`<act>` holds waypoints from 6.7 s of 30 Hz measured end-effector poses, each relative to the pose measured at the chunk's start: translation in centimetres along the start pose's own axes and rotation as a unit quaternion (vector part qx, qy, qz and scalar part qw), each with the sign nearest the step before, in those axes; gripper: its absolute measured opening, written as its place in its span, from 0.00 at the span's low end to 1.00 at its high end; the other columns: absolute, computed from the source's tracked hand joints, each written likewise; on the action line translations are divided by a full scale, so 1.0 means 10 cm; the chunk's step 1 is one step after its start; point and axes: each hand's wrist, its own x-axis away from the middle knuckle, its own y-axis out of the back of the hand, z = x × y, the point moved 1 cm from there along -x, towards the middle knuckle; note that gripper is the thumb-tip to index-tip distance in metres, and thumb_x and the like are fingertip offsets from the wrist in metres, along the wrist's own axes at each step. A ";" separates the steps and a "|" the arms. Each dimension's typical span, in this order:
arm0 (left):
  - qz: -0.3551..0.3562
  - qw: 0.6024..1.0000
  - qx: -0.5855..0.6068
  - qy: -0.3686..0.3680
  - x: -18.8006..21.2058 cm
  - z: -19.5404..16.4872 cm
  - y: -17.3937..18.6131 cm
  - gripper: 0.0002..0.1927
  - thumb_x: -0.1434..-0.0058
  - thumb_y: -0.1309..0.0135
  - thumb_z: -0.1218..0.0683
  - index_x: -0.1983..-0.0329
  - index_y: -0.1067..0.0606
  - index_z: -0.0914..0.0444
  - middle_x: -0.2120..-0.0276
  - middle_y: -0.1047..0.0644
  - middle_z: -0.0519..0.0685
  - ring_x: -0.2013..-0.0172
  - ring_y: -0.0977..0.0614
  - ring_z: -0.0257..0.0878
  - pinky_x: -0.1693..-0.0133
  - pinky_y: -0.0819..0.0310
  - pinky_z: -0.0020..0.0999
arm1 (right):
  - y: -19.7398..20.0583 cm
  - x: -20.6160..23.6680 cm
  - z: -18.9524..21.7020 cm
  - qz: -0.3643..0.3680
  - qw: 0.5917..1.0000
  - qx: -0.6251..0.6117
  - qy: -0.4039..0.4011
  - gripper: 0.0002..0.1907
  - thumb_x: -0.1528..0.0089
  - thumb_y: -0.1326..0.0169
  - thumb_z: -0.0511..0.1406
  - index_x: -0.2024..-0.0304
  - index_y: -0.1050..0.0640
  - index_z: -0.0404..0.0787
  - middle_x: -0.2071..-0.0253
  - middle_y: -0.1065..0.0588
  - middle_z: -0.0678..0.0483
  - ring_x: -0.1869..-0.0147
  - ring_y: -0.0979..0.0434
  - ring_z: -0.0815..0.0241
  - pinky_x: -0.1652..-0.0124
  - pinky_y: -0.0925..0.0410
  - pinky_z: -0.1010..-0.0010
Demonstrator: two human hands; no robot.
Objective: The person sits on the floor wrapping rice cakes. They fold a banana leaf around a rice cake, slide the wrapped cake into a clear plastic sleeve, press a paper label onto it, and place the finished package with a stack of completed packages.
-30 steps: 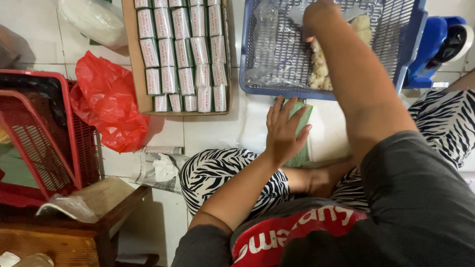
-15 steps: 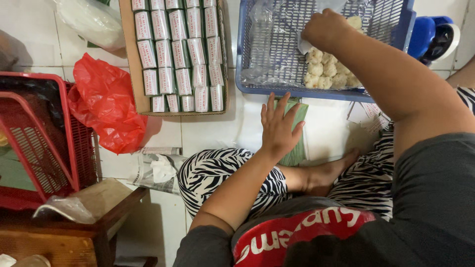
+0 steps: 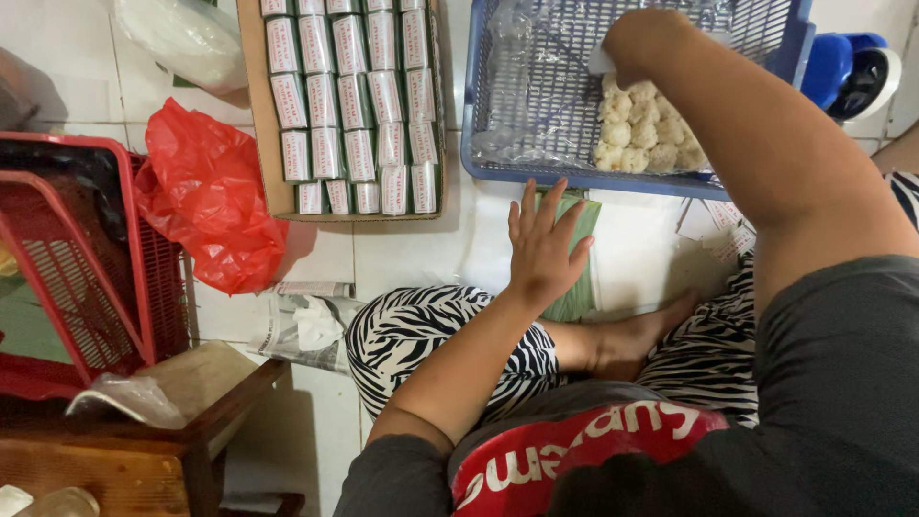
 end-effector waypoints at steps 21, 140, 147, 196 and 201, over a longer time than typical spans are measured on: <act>-0.049 0.998 0.044 0.004 -0.09 0.02 0.08 0.32 0.37 0.42 0.42 0.33 0.30 0.60 0.27 0.38 0.55 0.25 0.45 0.59 0.29 0.57 0.65 | -0.04 0.75 -0.27 0.048 0.617 -0.755 0.217 0.32 0.44 0.31 0.41 0.41 0.27 0.38 0.46 0.23 0.51 0.39 0.23 0.55 0.39 0.30 0.63; 0.213 0.765 0.567 0.218 1.02 -1.03 -0.13 0.24 0.40 0.37 0.53 0.41 0.27 0.63 0.50 0.20 0.47 0.50 0.19 0.39 0.51 0.20 0.38 | -0.57 3.83 0.58 -0.074 0.852 -0.512 0.075 0.16 0.43 0.36 0.43 0.58 0.15 0.39 0.65 0.17 0.51 0.60 0.20 0.61 0.57 0.28 0.69; 0.148 0.704 0.613 0.328 0.87 -0.85 -0.30 0.18 0.34 0.44 0.54 0.42 0.26 0.64 0.51 0.20 0.50 0.51 0.18 0.43 0.54 0.19 0.43 | -0.61 4.03 0.85 -0.425 0.839 -0.276 0.200 0.08 0.43 0.36 0.36 0.61 0.15 0.41 0.63 0.19 0.53 0.59 0.21 0.52 0.57 0.30 0.61; 0.124 0.680 0.668 0.276 0.61 -0.50 -0.30 0.17 0.29 0.52 0.49 0.43 0.27 0.62 0.54 0.21 0.49 0.58 0.18 0.37 0.57 0.23 0.34 | -1.70 3.32 1.16 -0.201 0.549 -0.809 0.056 0.20 0.34 0.41 0.34 0.43 0.26 0.28 0.53 0.21 0.52 0.53 0.23 0.67 0.52 0.29 0.77; 0.134 0.655 0.702 0.245 0.72 -0.70 -0.19 0.16 0.29 0.50 0.49 0.44 0.28 0.64 0.51 0.21 0.50 0.53 0.19 0.38 0.51 0.24 0.35 | -1.69 3.37 1.29 -0.242 0.504 -0.827 0.053 0.19 0.35 0.40 0.33 0.44 0.26 0.28 0.55 0.21 0.53 0.54 0.21 0.68 0.53 0.27 0.78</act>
